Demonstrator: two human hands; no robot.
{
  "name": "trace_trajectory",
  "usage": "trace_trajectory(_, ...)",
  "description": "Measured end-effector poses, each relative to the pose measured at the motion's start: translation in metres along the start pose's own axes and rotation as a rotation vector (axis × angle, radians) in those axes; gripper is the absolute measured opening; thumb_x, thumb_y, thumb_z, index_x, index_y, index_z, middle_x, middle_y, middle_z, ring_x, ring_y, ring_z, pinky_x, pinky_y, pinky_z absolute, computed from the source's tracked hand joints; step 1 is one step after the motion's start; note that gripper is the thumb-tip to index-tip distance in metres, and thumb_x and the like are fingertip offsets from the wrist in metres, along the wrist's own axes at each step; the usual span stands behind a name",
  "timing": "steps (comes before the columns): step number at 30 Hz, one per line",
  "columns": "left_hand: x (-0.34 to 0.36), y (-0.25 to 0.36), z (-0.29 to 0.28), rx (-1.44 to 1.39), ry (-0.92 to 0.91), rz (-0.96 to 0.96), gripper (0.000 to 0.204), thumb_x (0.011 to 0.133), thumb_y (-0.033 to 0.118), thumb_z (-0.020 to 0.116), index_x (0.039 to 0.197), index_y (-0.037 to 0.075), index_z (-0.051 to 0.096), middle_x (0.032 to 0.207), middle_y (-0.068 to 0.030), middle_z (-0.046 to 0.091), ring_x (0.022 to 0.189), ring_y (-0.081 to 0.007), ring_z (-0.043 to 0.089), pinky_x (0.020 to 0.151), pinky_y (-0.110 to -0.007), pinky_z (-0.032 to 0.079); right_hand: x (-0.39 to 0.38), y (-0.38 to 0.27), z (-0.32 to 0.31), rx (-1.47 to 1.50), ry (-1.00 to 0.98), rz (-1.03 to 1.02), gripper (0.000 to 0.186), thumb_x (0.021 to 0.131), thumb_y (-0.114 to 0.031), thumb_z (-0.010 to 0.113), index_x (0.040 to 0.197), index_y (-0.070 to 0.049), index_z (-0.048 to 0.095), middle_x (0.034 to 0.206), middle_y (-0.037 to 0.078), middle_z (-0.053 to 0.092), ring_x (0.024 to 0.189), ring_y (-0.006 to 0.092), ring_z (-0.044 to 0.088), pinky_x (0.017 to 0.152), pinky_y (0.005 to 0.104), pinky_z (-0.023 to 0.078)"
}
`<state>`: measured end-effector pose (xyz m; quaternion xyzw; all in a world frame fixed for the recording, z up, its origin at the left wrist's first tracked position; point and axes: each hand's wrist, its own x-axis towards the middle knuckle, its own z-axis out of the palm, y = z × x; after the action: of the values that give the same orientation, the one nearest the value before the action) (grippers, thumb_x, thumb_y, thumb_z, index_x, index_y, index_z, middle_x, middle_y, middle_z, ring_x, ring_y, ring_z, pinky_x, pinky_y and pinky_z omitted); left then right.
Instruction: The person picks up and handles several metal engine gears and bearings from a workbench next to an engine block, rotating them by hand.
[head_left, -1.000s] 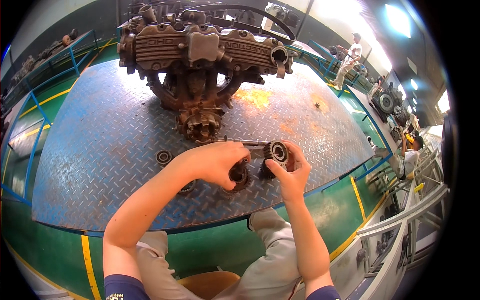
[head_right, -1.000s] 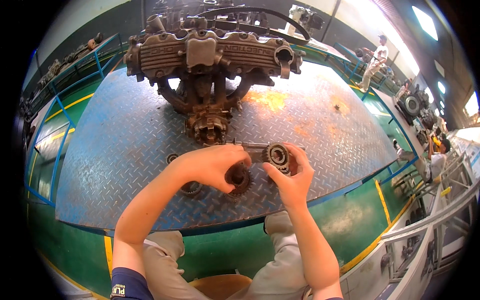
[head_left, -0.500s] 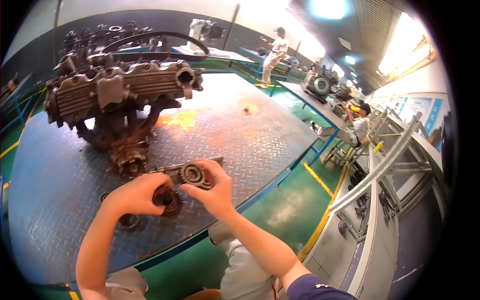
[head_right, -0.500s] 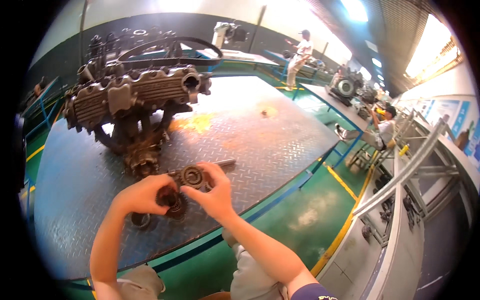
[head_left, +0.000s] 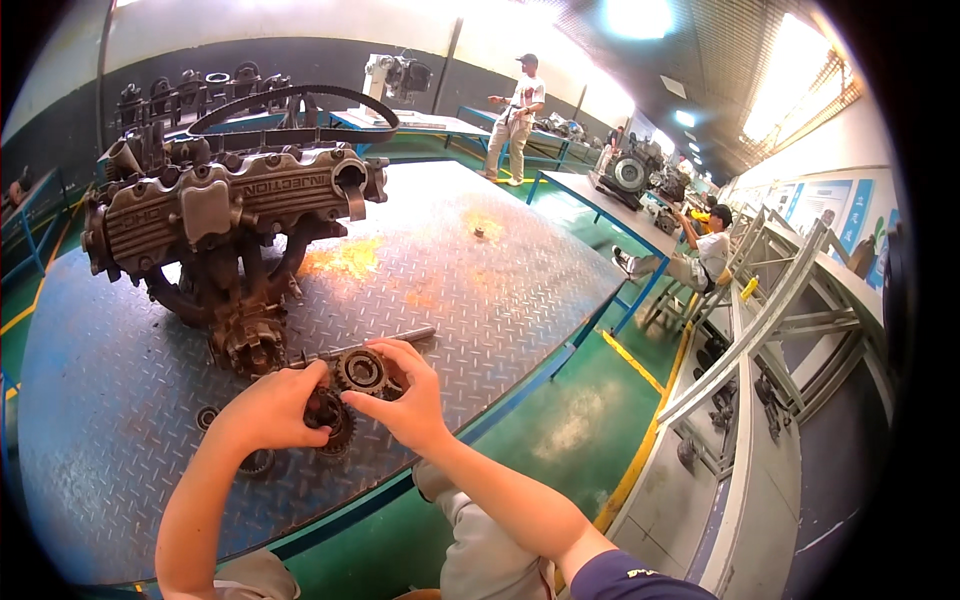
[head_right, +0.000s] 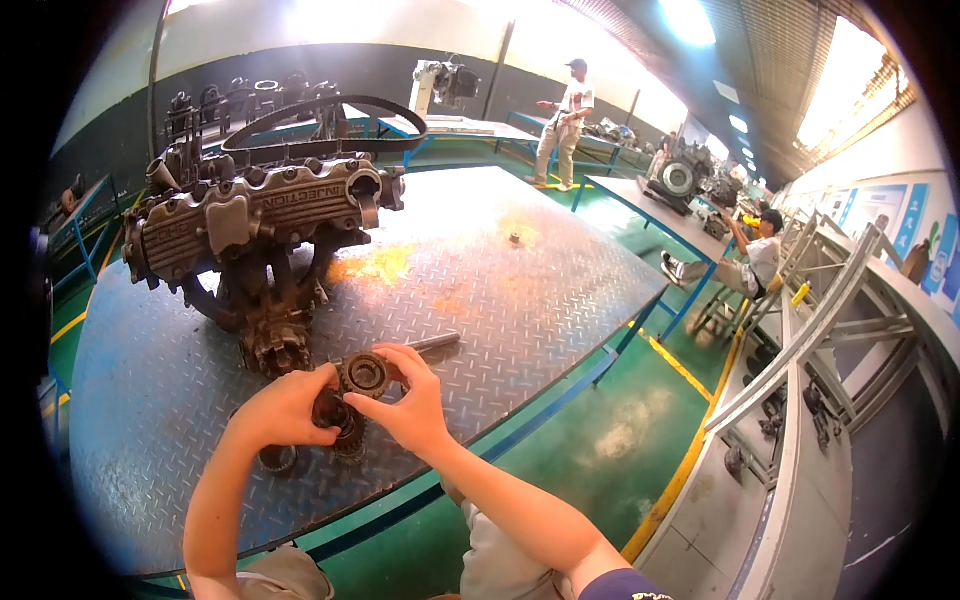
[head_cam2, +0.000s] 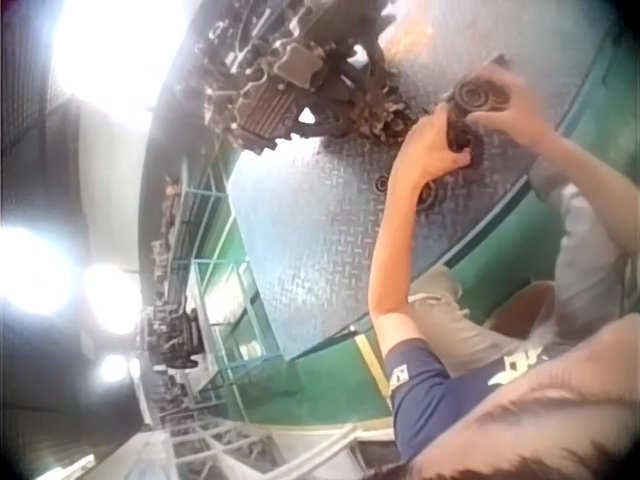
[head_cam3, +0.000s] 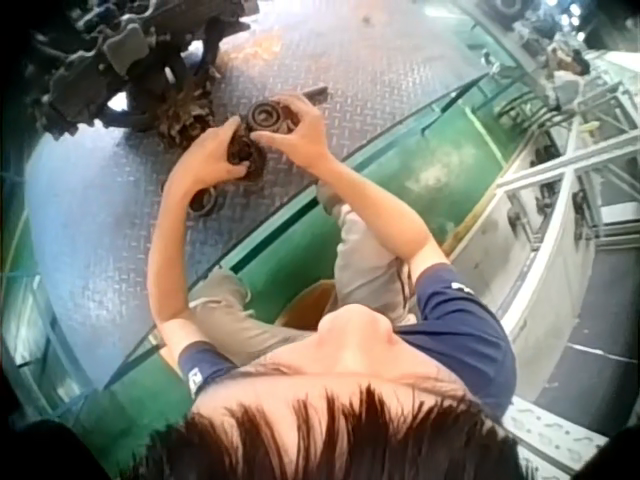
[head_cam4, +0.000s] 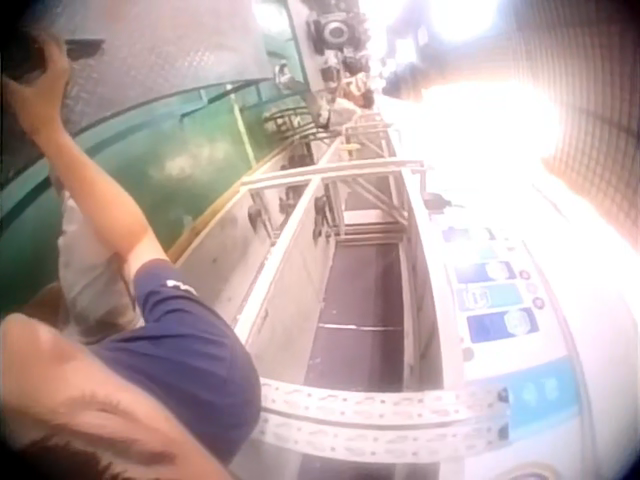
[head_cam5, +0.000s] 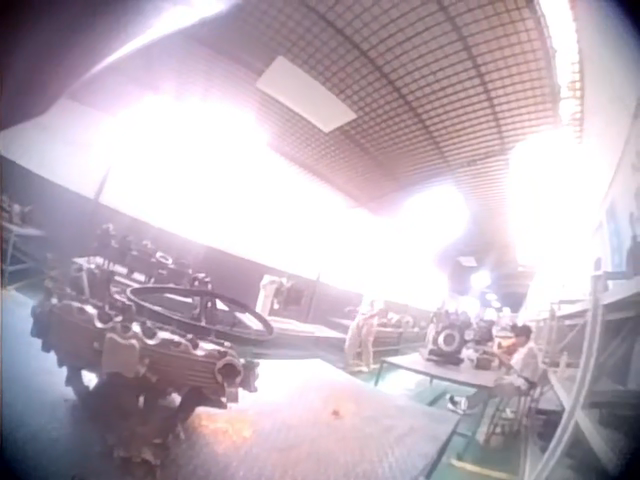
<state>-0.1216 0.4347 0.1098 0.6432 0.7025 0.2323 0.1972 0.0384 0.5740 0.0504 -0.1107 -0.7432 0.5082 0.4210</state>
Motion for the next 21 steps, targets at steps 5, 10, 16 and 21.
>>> trace_trajectory(5, -0.002, 0.003, -0.008, -0.148, 0.012, -0.041, 0.048, 0.069, 0.013, 0.081, 0.103, 0.002, 0.048, 0.078, -0.0141, 0.064, 0.073, -0.0246, 0.062, 0.068, -0.034, 0.049, -0.001, -0.001, 0.003, 0.022, 0.031, -0.015, 0.057, 0.072, -0.013, 0.088, 0.119, 0.006, 0.062, 0.124, 0.01, 0.059, 0.108, 0.0173, 0.062, 0.093, 0.03, 0.051)
trace_trajectory(10, -0.002, -0.023, -0.004, -0.299, 0.108, 0.054, 0.044, 0.068, 0.003, 0.079, 0.101, 0.005, 0.05, 0.081, -0.0047, 0.065, 0.069, -0.0103, 0.058, 0.063, -0.025, 0.046, -0.002, -0.002, 0.006, 0.075, 0.032, -0.052, 0.057, 0.071, -0.012, 0.088, 0.119, 0.005, 0.062, 0.123, 0.011, 0.059, 0.107, 0.0176, 0.062, 0.092, 0.0296, 0.051)
trace_trajectory(16, 0.006, -0.042, 0.007, -0.909, -0.019, 0.064, 0.026, 0.077, -0.005, 0.066, 0.095, 0.004, 0.051, 0.089, -0.0054, 0.065, 0.071, -0.0107, 0.065, 0.059, -0.023, 0.047, -0.004, -0.003, 0.008, -0.015, 0.038, -0.118, 0.057, 0.069, -0.014, 0.088, 0.117, 0.004, 0.063, 0.122, 0.012, 0.06, 0.11, 0.0208, 0.062, 0.094, 0.0312, 0.05)
trace_trajectory(21, 0.002, -0.04, -0.007, -0.994, -0.04, 0.001, 0.018, 0.081, -0.005, 0.062, 0.093, 0.003, 0.051, 0.089, -0.0094, 0.068, 0.066, -0.0155, 0.069, 0.045, -0.022, 0.044, -0.006, -0.008, 0.009, -0.073, -0.031, -0.133, 0.063, 0.07, -0.007, 0.089, 0.123, 0.009, 0.059, 0.131, 0.013, 0.053, 0.118, 0.0196, 0.057, 0.101, 0.0317, 0.049)
